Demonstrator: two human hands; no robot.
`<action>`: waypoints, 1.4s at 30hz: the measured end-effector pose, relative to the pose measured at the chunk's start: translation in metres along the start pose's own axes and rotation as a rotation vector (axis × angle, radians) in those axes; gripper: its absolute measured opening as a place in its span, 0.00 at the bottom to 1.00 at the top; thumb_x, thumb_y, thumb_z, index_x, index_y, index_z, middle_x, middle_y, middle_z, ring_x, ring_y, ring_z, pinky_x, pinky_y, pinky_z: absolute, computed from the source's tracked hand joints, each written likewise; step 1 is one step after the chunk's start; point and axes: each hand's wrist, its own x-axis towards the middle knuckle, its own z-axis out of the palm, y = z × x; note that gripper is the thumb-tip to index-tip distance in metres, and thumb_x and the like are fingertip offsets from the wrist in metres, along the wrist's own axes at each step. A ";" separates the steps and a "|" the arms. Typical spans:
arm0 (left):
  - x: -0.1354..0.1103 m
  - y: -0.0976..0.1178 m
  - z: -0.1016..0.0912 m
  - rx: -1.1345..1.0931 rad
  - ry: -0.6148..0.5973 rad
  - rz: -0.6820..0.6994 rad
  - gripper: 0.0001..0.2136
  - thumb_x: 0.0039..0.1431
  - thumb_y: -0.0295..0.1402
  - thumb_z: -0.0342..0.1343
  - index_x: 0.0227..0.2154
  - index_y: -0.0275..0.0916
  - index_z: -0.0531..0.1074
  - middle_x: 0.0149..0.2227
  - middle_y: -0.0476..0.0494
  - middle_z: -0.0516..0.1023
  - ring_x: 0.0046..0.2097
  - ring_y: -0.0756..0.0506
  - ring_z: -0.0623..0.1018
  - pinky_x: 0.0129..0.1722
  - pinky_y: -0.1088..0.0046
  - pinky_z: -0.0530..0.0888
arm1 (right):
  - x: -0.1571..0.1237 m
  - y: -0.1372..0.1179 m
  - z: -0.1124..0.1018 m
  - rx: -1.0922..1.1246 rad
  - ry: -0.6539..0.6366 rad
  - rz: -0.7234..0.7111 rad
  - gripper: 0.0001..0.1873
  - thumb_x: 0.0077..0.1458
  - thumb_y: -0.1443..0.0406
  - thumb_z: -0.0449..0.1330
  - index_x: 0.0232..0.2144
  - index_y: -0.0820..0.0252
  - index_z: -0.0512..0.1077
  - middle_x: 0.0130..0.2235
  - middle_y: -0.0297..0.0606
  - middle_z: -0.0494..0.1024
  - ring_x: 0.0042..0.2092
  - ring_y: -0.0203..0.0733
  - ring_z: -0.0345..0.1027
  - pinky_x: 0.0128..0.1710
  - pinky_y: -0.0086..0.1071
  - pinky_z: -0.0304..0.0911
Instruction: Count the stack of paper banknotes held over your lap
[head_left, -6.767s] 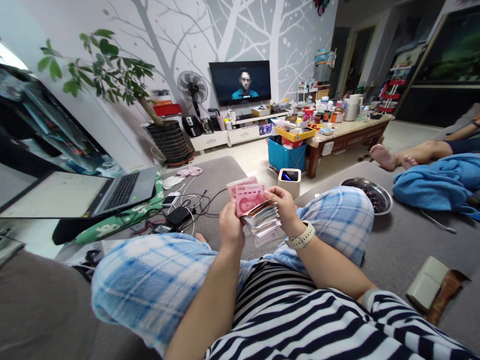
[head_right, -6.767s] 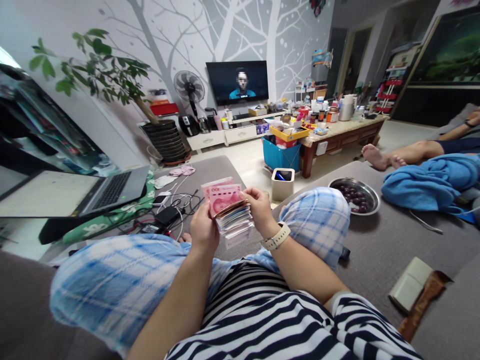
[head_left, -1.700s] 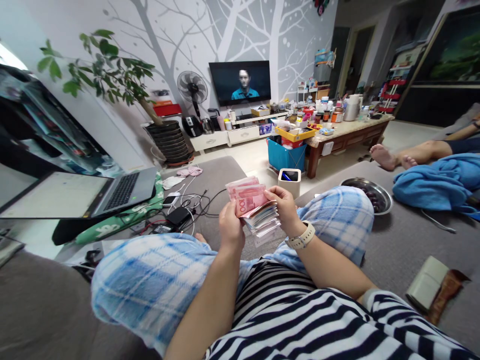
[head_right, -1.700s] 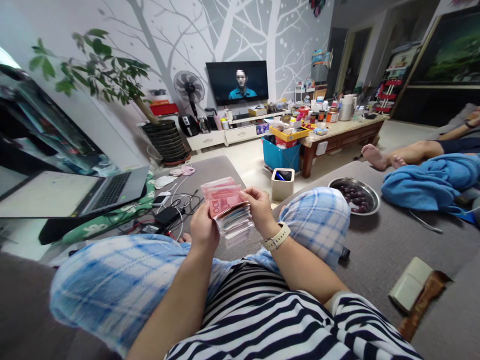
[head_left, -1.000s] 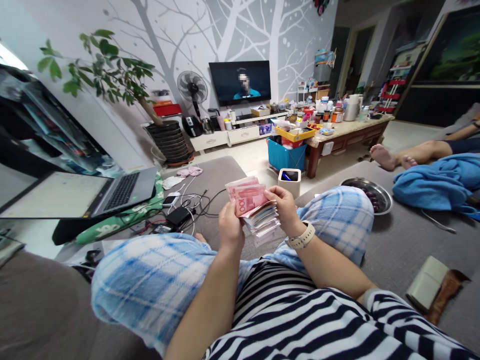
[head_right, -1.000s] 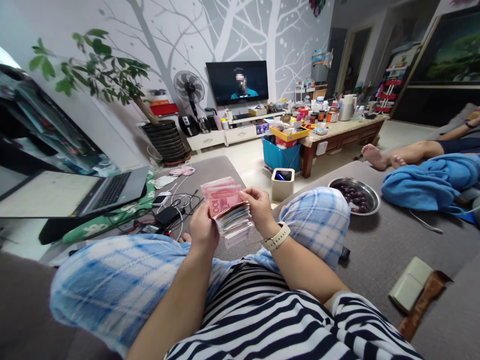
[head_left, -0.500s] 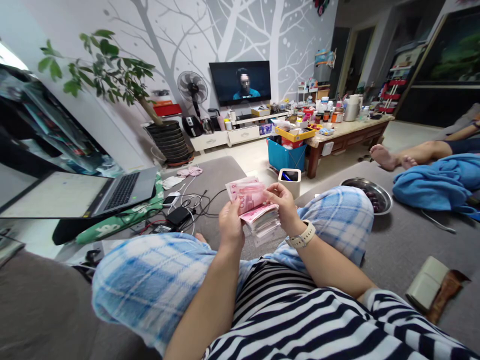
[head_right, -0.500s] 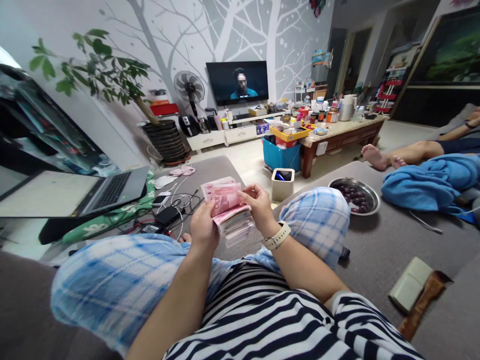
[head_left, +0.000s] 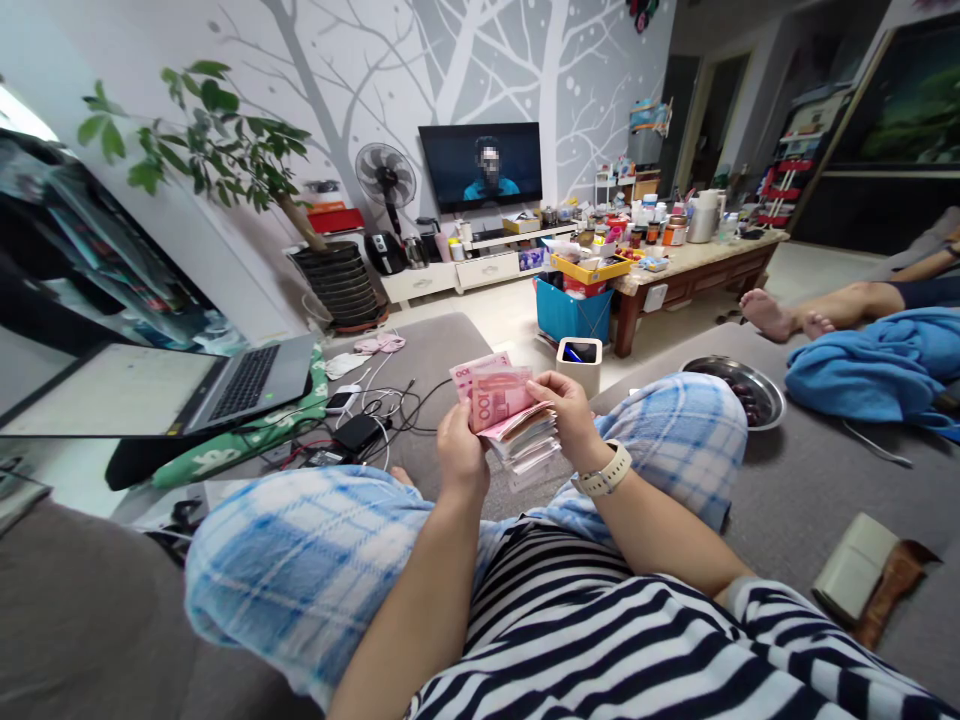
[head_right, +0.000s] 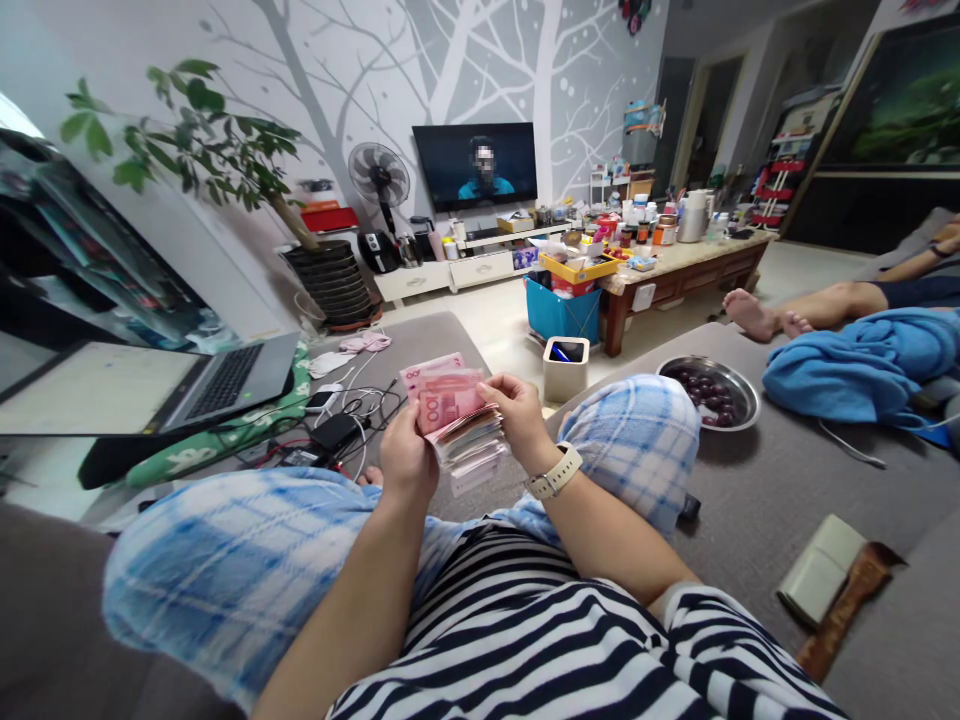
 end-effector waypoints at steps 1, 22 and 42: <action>0.000 -0.001 0.000 -0.004 -0.007 -0.001 0.07 0.45 0.35 0.55 0.20 0.36 0.71 0.24 0.50 0.72 0.27 0.51 0.70 0.28 0.76 0.68 | 0.000 0.000 0.000 0.003 -0.002 -0.002 0.12 0.41 0.59 0.63 0.21 0.61 0.67 0.20 0.28 0.65 0.22 0.31 0.55 0.23 0.26 0.51; -0.003 0.003 -0.001 0.100 -0.051 0.001 0.08 0.49 0.34 0.52 0.20 0.37 0.70 0.23 0.49 0.71 0.24 0.51 0.67 0.25 0.76 0.65 | 0.001 0.004 -0.001 -0.003 0.011 0.005 0.12 0.41 0.59 0.64 0.20 0.61 0.68 0.19 0.28 0.66 0.21 0.30 0.55 0.22 0.26 0.51; -0.005 0.007 0.001 0.178 -0.055 0.022 0.10 0.51 0.35 0.50 0.21 0.36 0.70 0.25 0.47 0.72 0.26 0.50 0.68 0.26 0.77 0.65 | 0.000 0.003 -0.001 0.012 0.010 0.004 0.12 0.41 0.59 0.64 0.20 0.62 0.68 0.19 0.28 0.66 0.21 0.30 0.55 0.21 0.26 0.50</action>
